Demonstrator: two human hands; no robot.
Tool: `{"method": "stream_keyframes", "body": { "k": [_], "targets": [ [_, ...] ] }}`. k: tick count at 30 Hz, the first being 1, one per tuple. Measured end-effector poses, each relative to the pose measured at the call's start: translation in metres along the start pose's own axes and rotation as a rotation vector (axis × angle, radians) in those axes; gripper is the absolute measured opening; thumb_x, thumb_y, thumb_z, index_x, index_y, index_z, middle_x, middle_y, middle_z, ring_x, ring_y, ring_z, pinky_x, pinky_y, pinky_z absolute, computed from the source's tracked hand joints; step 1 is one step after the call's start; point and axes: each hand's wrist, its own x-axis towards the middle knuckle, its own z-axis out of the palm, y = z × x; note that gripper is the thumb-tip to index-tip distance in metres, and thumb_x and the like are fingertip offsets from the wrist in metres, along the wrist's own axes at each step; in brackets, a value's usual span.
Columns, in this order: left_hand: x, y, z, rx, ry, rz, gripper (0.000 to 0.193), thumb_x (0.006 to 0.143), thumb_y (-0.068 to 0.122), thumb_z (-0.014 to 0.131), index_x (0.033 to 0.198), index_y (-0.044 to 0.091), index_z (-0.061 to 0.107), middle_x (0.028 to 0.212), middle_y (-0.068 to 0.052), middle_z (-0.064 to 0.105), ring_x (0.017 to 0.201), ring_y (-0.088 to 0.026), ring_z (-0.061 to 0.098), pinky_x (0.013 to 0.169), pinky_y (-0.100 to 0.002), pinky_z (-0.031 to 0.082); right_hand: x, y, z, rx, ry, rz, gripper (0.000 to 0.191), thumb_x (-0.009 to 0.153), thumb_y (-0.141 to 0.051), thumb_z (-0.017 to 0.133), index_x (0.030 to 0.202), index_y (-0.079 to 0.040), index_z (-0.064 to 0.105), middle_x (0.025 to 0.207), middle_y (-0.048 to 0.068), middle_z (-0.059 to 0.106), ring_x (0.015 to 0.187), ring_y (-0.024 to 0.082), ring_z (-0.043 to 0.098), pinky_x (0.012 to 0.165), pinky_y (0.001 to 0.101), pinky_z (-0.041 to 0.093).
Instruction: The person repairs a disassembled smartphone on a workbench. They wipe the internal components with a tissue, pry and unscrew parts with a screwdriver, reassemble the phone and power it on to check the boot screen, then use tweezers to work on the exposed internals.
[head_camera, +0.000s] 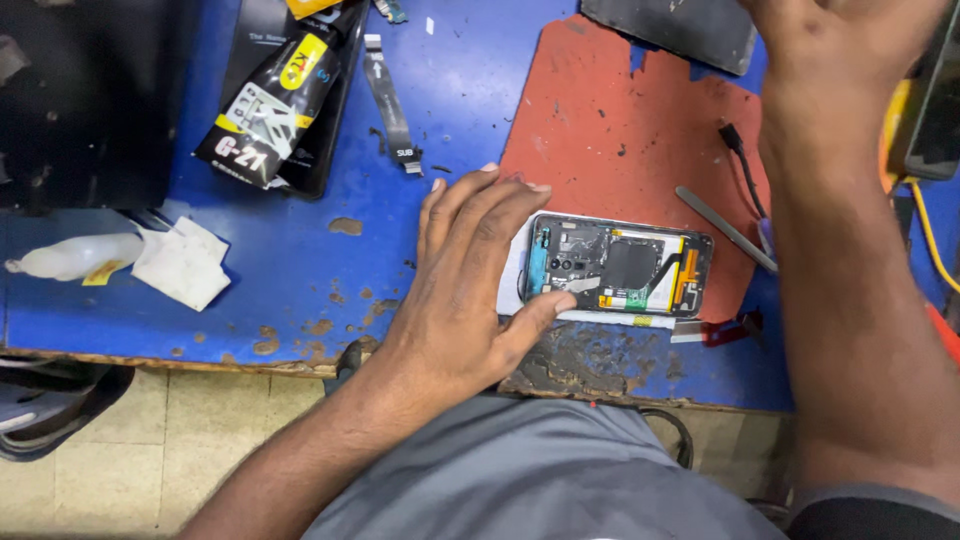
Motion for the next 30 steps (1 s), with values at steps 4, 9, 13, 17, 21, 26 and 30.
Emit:
{"method": "stream_keyframes", "body": {
  "k": [4, 9, 13, 17, 21, 26, 30],
  "targets": [
    [-0.003, -0.002, -0.002, -0.006, 0.085, -0.017, 0.046, 0.095, 0.021, 0.078, 0.134, 0.006, 0.057, 0.136, -0.012, 0.06, 0.144, -0.035, 0.047, 0.129, -0.058, 0.023, -0.05, -0.054, 0.014, 0.032, -0.008, 0.061, 0.027, 0.108, 0.018, 0.062, 0.121, 0.0, 0.047, 0.111, 0.01, 0.064, 0.1, 0.02, 0.069, 0.094, 0.0359, 0.061],
    [-0.006, -0.002, -0.004, -0.083, 0.125, -0.005, 0.025, 0.095, 0.017, 0.078, 0.117, 0.01, 0.069, 0.121, -0.005, 0.068, 0.136, -0.026, 0.057, 0.131, -0.055, 0.025, -0.119, -0.086, 0.035, 0.314, -0.027, 0.107, 0.049, 0.106, 0.019, 0.068, 0.125, -0.012, 0.035, 0.101, 0.009, 0.056, 0.094, 0.018, 0.064, 0.098, 0.047, 0.06],
    [-0.006, -0.001, -0.005, -0.095, 0.079, 0.046, 0.026, 0.092, 0.018, 0.08, 0.114, 0.01, 0.071, 0.118, -0.003, 0.069, 0.134, -0.027, 0.055, 0.128, -0.057, 0.021, -0.145, -0.089, 0.045, 0.346, -0.064, 0.136, 0.048, 0.1, 0.017, 0.066, 0.121, -0.013, 0.035, 0.098, 0.01, 0.06, 0.093, 0.018, 0.066, 0.099, 0.0467, 0.063],
    [-0.005, 0.0, -0.003, -0.075, 0.084, 0.058, 0.014, 0.093, 0.015, 0.079, 0.105, 0.012, 0.072, 0.112, 0.0, 0.069, 0.131, -0.025, 0.057, 0.129, -0.057, 0.022, -0.154, -0.088, 0.049, 0.364, -0.068, 0.148, 0.049, 0.098, 0.016, 0.066, 0.123, -0.014, 0.035, 0.1, 0.011, 0.061, 0.098, 0.02, 0.069, 0.1, 0.0467, 0.065],
    [-0.006, -0.001, -0.003, -0.073, 0.087, 0.059, 0.011, 0.092, 0.014, 0.079, 0.098, 0.011, 0.07, 0.107, 0.0, 0.069, 0.125, -0.025, 0.059, 0.127, -0.059, 0.022, -0.154, -0.088, 0.049, 0.322, -0.094, 0.126, 0.049, 0.099, 0.014, 0.066, 0.123, -0.014, 0.034, 0.101, 0.011, 0.061, 0.099, 0.022, 0.071, 0.098, 0.0458, 0.065],
    [-0.006, -0.001, -0.003, -0.055, 0.086, 0.054, 0.013, 0.092, 0.014, 0.079, 0.098, 0.01, 0.069, 0.105, -0.002, 0.067, 0.123, -0.025, 0.059, 0.127, -0.059, 0.024, -0.153, -0.09, 0.049, 0.254, -0.13, 0.067, 0.048, 0.099, 0.013, 0.064, 0.122, -0.014, 0.032, 0.102, 0.013, 0.061, 0.099, 0.024, 0.072, 0.097, 0.0454, 0.067],
    [-0.005, -0.001, -0.002, -0.046, 0.089, 0.051, 0.013, 0.091, 0.014, 0.079, 0.098, 0.01, 0.069, 0.103, -0.002, 0.067, 0.122, -0.026, 0.059, 0.126, -0.06, 0.024, -0.153, -0.091, 0.049, 0.223, -0.149, 0.039, 0.048, 0.099, 0.012, 0.064, 0.122, -0.013, 0.031, 0.103, 0.014, 0.061, 0.101, 0.025, 0.073, 0.096, 0.0446, 0.067]
  ]
}}
